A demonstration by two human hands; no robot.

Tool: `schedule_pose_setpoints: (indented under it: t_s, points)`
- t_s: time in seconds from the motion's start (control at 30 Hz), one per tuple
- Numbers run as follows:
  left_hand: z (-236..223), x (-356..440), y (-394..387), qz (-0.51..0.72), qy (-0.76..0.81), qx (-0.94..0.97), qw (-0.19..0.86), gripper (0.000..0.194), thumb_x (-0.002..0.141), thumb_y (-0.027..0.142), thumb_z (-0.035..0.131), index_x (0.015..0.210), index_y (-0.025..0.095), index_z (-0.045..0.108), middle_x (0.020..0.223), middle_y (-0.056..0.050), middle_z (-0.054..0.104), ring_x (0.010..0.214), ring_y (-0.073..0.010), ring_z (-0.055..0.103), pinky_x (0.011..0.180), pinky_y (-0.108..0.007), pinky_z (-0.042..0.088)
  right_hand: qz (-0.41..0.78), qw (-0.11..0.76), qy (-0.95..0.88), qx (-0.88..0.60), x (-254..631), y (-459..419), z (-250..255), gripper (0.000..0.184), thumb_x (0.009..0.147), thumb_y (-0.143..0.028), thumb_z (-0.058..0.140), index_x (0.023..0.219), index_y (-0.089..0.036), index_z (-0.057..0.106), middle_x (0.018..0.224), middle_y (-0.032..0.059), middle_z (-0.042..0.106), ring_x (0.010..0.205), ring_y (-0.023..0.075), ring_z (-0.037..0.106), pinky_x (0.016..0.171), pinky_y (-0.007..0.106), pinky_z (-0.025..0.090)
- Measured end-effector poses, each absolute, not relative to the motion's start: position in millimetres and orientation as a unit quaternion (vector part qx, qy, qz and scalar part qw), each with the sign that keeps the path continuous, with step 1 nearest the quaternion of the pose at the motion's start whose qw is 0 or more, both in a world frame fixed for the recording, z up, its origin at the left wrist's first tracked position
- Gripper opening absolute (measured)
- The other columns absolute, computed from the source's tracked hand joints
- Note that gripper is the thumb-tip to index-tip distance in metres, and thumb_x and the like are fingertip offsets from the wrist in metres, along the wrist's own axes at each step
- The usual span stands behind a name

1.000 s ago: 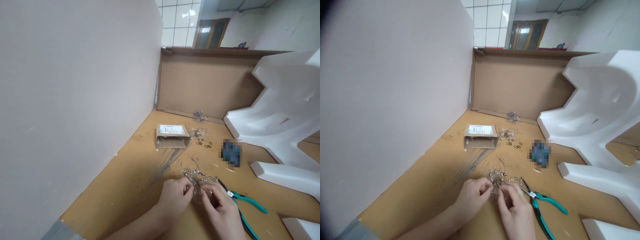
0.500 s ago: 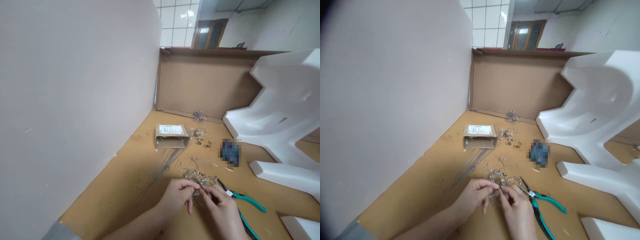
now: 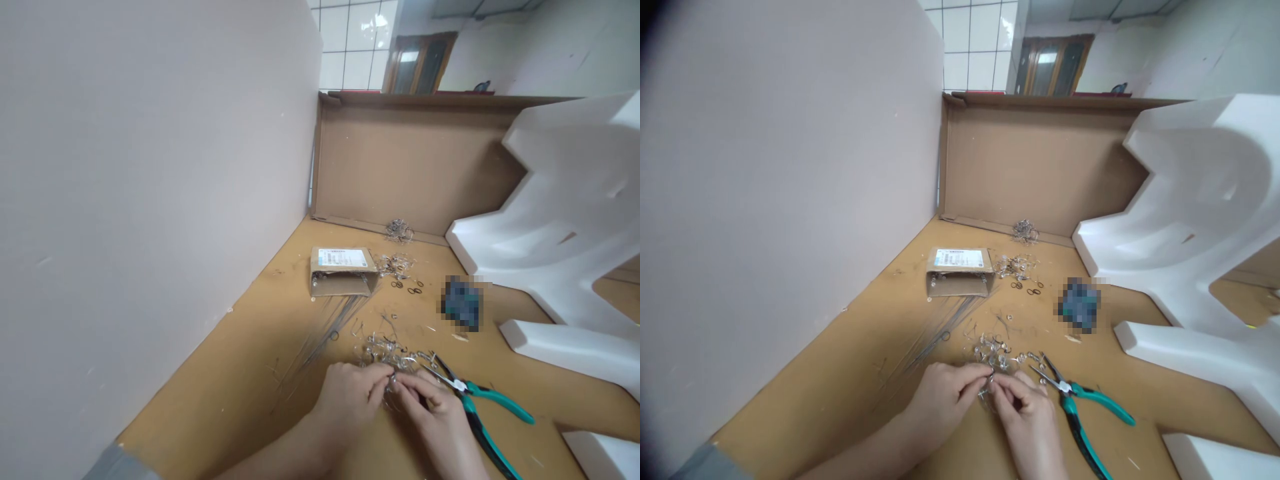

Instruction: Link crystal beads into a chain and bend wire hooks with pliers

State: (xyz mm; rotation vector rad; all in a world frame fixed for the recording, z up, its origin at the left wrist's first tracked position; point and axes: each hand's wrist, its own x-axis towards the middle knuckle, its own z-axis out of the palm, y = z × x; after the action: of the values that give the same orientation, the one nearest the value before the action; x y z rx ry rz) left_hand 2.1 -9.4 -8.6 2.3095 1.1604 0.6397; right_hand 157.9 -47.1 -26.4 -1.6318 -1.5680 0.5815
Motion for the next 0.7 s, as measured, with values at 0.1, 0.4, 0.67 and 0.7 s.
schedule_pose_setpoints:
  t_s: [0.1, 0.4, 0.67, 0.7]
  points:
    - [-6.7, 1.5, -8.6, 0.218, 0.415, 0.859, 0.207, 0.027, 0.088, 0.030, 0.036, 0.091, 0.026, 0.062, 0.072, 0.002, 0.069, 0.063, -0.0125, 0.062, 0.056, -0.019, 0.036, 0.232, 0.387, -0.629, -0.633, 158.0, -47.6, -24.7, 0.026, 0.078, -0.040, 0.053, 0.078, -0.021, 0.071, 0.059, 0.0005, 0.052, 0.058, 0.0170, 0.052, 0.057, 0.027, 0.042]
    - [-4.1, -0.6, -6.0, 0.176, 0.373, 0.906, 0.093, 0.025, 0.089, 0.026, 0.034, 0.077, 0.019, 0.055, 0.055, -0.002, 0.063, 0.048, -0.0147, 0.058, 0.044, -0.022, 0.024, 0.227, 0.380, -0.646, -0.621, 156.2, -48.1, -16.4, 0.030, 0.081, -0.042, 0.048, 0.072, -0.021, 0.068, 0.057, -0.0013, 0.046, 0.056, 0.0155, 0.049, 0.053, 0.025, 0.041]
    - [2.5, 2.4, -11.8, 0.210, 0.406, 0.875, 0.163, 0.017, 0.085, 0.023, 0.039, 0.083, 0.019, 0.055, 0.075, -0.001, 0.062, 0.061, -0.0129, 0.056, 0.054, -0.022, 0.033, -0.005, 0.325, -0.711, -0.623, 157.3, -53.5, 0.1, 0.018, 0.080, -0.036, 0.051, 0.071, -0.023, 0.061, 0.079, 0.0027, 0.062, 0.076, 0.0208, 0.057, 0.075, 0.038, 0.034]
    - [3.7, 1.7, -12.0, 0.224, 0.408, 0.867, 0.179, 0.015, 0.083, 0.023, 0.041, 0.081, 0.020, 0.056, 0.076, 0.000, 0.060, 0.060, -0.0113, 0.054, 0.054, -0.021, 0.033, -0.037, 0.322, -0.717, -0.617, 157.1, -54.7, 2.3, 0.016, 0.079, -0.035, 0.052, 0.072, -0.024, 0.062, 0.081, 0.0034, 0.063, 0.078, 0.0215, 0.058, 0.075, 0.039, 0.033]
